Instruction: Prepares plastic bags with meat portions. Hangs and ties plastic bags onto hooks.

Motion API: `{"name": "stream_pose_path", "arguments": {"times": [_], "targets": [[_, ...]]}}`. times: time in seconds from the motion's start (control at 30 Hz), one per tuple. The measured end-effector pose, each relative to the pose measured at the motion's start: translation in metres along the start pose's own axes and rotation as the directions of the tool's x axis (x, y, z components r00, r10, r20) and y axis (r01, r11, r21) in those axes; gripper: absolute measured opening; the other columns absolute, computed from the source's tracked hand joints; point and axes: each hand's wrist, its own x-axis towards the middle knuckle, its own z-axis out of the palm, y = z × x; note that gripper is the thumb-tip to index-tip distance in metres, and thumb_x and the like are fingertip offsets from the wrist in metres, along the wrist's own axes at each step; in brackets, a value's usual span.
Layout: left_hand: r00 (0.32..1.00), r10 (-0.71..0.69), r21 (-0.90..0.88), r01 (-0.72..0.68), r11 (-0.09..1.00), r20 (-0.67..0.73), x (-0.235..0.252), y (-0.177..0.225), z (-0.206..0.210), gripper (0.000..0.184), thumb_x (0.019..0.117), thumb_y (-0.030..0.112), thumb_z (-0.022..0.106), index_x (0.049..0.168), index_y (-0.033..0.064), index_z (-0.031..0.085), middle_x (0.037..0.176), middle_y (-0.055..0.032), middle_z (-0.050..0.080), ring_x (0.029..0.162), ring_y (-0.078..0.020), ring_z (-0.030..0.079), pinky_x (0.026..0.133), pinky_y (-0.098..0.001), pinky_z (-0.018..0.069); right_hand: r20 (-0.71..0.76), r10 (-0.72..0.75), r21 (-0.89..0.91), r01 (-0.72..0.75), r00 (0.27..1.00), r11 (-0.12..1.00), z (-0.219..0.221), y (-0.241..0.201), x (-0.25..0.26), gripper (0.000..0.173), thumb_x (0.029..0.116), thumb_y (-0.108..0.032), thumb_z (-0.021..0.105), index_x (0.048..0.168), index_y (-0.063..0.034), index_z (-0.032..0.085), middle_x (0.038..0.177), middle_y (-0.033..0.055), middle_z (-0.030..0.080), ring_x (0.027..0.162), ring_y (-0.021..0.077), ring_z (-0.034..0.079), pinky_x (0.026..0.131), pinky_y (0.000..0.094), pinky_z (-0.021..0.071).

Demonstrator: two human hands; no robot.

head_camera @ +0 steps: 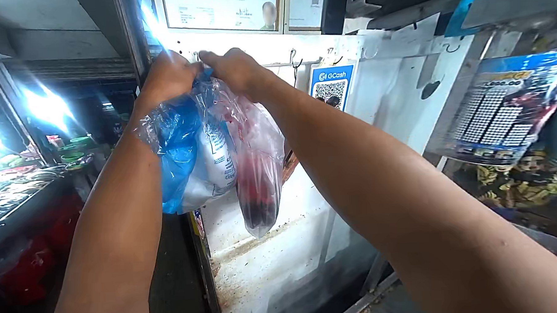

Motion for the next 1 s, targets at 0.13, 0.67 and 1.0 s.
{"name": "stream_pose_path", "arguments": {"times": [0.13, 0.67, 1.0], "targets": [[0.998, -0.011, 0.076, 0.016, 0.997, -0.064, 0.001, 0.007, -0.003, 0.044, 0.1079, 0.034, 0.048, 0.081, 0.0009, 0.062, 0.078, -0.0155, 0.061, 0.074, -0.0292, 0.061, 0.069, -0.054, 0.047, -0.017, -0.055, 0.014, 0.055, 0.998, 0.998, -0.002, 0.004, 0.002, 0.072, 0.0992, -0.073, 0.043, 0.095, -0.0075, 0.073, 0.091, 0.0093, 0.069, 0.085, 0.0209, 0.067, 0.076, 0.0479, 0.0537], [0.999, 0.026, 0.016, -0.025, 1.0, -0.02, 0.022, 0.011, -0.004, 0.052, 0.1087, 0.043, 0.048, 0.087, -0.0023, 0.063, 0.084, -0.0161, 0.062, 0.079, -0.0266, 0.059, 0.076, -0.0514, 0.0462, -0.096, -0.058, -0.004, 0.058, 0.994, 0.998, -0.001, 0.002, 0.011, 0.032, 0.1011, -0.032, 0.057, 0.08, -0.0078, 0.062, 0.081, 0.0063, 0.061, 0.073, 0.0184, 0.061, 0.066, 0.0434, 0.0492], [0.988, -0.156, 0.171, 0.156, 0.973, -0.011, 0.009, 0.017, 0.023, 0.047, 0.1088, 0.035, 0.045, 0.129, -0.0034, 0.063, 0.134, -0.0266, 0.062, 0.13, -0.0412, 0.057, 0.109, -0.0617, 0.0413, 0.125, -0.16, -0.458, 0.2, 0.979, 0.866, 0.007, -0.008, 0.001, 0.036, 0.1086, -0.025, 0.048, 0.117, 0.0031, 0.068, 0.123, 0.0221, 0.066, 0.117, 0.0346, 0.063, 0.099, 0.0569, 0.0473]]}}
